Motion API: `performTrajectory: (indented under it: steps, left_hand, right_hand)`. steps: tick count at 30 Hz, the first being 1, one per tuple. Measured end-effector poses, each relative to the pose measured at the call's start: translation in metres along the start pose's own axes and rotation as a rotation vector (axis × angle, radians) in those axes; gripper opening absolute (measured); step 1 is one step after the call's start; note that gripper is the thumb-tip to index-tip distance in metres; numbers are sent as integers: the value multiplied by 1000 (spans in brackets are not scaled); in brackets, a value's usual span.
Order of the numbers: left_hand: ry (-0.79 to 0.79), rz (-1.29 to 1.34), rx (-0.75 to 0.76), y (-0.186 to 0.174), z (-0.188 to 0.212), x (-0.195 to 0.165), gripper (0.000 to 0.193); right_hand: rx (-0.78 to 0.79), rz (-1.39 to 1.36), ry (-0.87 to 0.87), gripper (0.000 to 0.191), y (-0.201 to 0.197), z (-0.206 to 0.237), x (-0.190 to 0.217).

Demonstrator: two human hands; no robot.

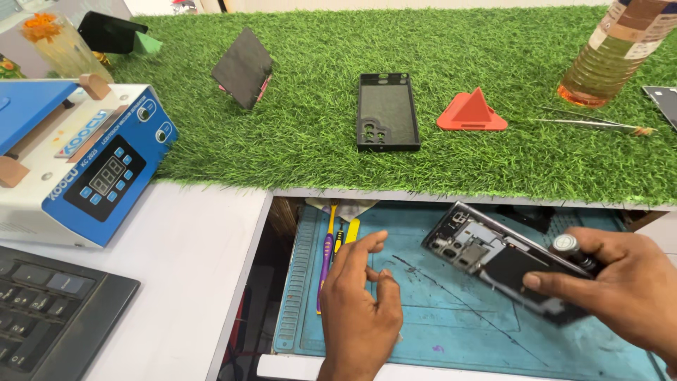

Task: The person uses a screwdriver to remove screws from a disassembled smartphone chassis placed on a blue mat. They then flip the chassis over and continue unscrewing additional screws from the other side.

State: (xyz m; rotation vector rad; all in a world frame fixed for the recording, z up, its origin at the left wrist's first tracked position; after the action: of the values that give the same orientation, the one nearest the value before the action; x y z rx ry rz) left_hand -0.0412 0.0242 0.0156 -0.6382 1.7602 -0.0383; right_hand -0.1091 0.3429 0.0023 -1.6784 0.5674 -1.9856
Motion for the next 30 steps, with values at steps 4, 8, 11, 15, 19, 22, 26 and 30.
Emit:
performTrajectory:
  steps: [4, 8, 11, 15, 19, 22, 26, 30]
  left_hand:
    - [-31, -25, 42, 5, 3, -1, 41]
    - [-55, -24, 72, 6, 7, -3, 38]
    - [-101, -57, 104, 7, 14, -2, 38]
    - [-132, -109, 211, 16, 23, -2, 39]
    - [207, -233, 237, 18, 22, -23, 34]
    - [-18, -395, 458, 33, 12, -10, 42]
    - [100, -604, 517, 52, -12, -14, 22]
    - [183, -749, 512, 69, -20, -13, 21]
  right_hand:
    - [203, -276, 142, 29, 2, -3, -34]
    - [311, -255, 160, 30, 5, -5, -49]
    - [301, -243, 218, 32, 4, -6, -55]
    - [294, -165, 267, 33, -1, -8, -57]
    - [276, -139, 143, 33, -6, -16, -47]
    - [183, -102, 163, 32, -12, -19, -50]
    - [158, -250, 140, 31, -15, -19, -55]
    - [130, -199, 146, 31, -30, -17, -69]
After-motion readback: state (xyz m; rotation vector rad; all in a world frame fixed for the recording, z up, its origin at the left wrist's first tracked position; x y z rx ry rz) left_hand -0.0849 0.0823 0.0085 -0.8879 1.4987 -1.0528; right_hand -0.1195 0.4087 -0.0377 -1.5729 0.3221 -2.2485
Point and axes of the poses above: each hand's wrist, its own z-axis away from the middle knuckle, its own y-axis out of the palm, x = y × z, the point moved 6 cm from there along -z, towards the middle knuckle, and after that the axes turned 2 degrees about -z, right-handed, at the moved point
